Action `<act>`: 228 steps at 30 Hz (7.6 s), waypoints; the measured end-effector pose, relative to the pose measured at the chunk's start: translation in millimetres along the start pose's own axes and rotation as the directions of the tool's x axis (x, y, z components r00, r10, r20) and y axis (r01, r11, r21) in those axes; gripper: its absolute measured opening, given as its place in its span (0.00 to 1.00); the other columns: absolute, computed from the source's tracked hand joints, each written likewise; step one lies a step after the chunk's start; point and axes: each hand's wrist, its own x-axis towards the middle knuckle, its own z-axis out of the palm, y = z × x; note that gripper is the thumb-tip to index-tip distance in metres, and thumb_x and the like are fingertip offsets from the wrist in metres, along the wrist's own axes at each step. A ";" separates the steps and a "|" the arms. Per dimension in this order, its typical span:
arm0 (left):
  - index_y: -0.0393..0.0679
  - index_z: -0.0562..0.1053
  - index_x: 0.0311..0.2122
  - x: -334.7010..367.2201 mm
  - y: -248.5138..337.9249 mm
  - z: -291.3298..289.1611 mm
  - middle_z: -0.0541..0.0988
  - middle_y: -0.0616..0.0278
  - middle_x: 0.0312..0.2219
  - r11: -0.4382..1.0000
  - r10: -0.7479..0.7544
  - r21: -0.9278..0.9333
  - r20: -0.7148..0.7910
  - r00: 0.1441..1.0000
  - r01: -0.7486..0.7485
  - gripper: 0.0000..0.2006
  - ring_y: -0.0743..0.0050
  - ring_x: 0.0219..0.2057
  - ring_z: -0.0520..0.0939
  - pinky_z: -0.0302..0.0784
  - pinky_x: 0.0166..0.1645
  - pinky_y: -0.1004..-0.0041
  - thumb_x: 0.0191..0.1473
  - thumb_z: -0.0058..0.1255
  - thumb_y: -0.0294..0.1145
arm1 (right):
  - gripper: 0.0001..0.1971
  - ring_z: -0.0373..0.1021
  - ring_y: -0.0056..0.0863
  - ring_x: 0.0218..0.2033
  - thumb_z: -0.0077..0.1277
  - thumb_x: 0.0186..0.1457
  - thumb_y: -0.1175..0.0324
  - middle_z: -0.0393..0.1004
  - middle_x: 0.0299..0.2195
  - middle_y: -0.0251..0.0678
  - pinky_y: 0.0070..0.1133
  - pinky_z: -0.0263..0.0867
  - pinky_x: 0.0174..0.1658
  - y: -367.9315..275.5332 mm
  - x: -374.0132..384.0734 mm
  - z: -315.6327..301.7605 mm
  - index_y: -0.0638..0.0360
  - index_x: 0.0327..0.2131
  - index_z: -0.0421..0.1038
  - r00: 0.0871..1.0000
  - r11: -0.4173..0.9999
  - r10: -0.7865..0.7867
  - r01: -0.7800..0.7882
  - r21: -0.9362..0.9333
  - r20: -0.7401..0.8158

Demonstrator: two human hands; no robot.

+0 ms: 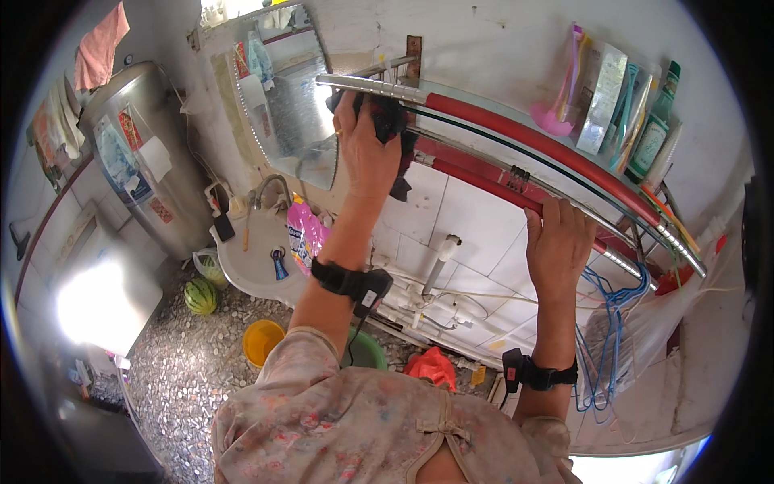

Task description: Using a damp cloth to wipe down various surfaces in a bathroom including a rack, pipes, and walls.

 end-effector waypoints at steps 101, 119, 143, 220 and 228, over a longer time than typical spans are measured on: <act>0.35 0.76 0.38 43.9 -73.1 -30.6 0.81 0.61 0.30 0.503 -0.326 -0.490 0.654 0.682 0.711 0.11 0.77 0.30 0.80 0.75 0.38 0.75 0.47 0.55 0.24 | 0.14 0.66 0.35 0.31 0.59 0.49 0.59 0.68 0.27 0.36 0.32 0.57 0.39 -6.0 1.0 -1.5 0.57 0.31 0.67 0.999 0.994 -0.028 0.031 -0.105 0.024; 0.35 0.75 0.41 38.2 -83.4 -3.2 0.81 0.60 0.34 0.328 -0.332 -0.476 0.751 0.571 0.816 0.14 0.73 0.34 0.80 0.76 0.41 0.74 0.46 0.55 0.22 | 0.15 0.66 0.34 0.32 0.58 0.49 0.60 0.69 0.28 0.35 0.31 0.57 0.39 -6.7 -0.4 3.5 0.57 0.35 0.69 0.999 0.989 -0.004 0.012 -0.149 0.053; 0.46 0.68 0.53 38.1 19.5 -35.1 0.76 0.57 0.40 0.844 0.202 0.236 0.691 0.694 -0.481 0.36 0.56 0.47 0.73 0.61 0.54 0.58 0.32 0.65 0.35 | 0.16 0.65 0.35 0.32 0.57 0.50 0.56 0.67 0.28 0.36 0.32 0.56 0.38 5.4 -3.7 2.4 0.56 0.32 0.65 0.999 0.999 -0.035 0.035 -0.042 0.004; 0.39 0.49 0.64 -147.9 -73.7 84.3 0.65 0.46 0.53 0.334 -0.732 -0.600 0.321 0.601 0.727 0.38 0.58 0.53 0.69 0.61 0.59 0.71 0.51 0.54 0.20 | 0.15 0.68 0.42 0.40 0.53 0.55 0.59 0.71 0.36 0.42 0.36 0.60 0.43 -5.7 0.9 7.8 0.61 0.38 0.68 0.983 0.980 0.066 -0.032 -0.196 0.168; 0.37 0.50 0.64 -200.8 -62.2 138.2 0.60 0.30 0.55 0.741 -0.617 -0.099 0.287 0.732 0.664 0.42 0.30 0.53 0.62 0.51 0.61 0.48 0.49 0.59 0.39 | 0.17 0.67 0.45 0.38 0.55 0.53 0.58 0.70 0.34 0.42 0.36 0.60 0.44 -4.7 -0.5 6.0 0.60 0.39 0.67 0.983 0.981 0.014 0.022 -0.192 0.184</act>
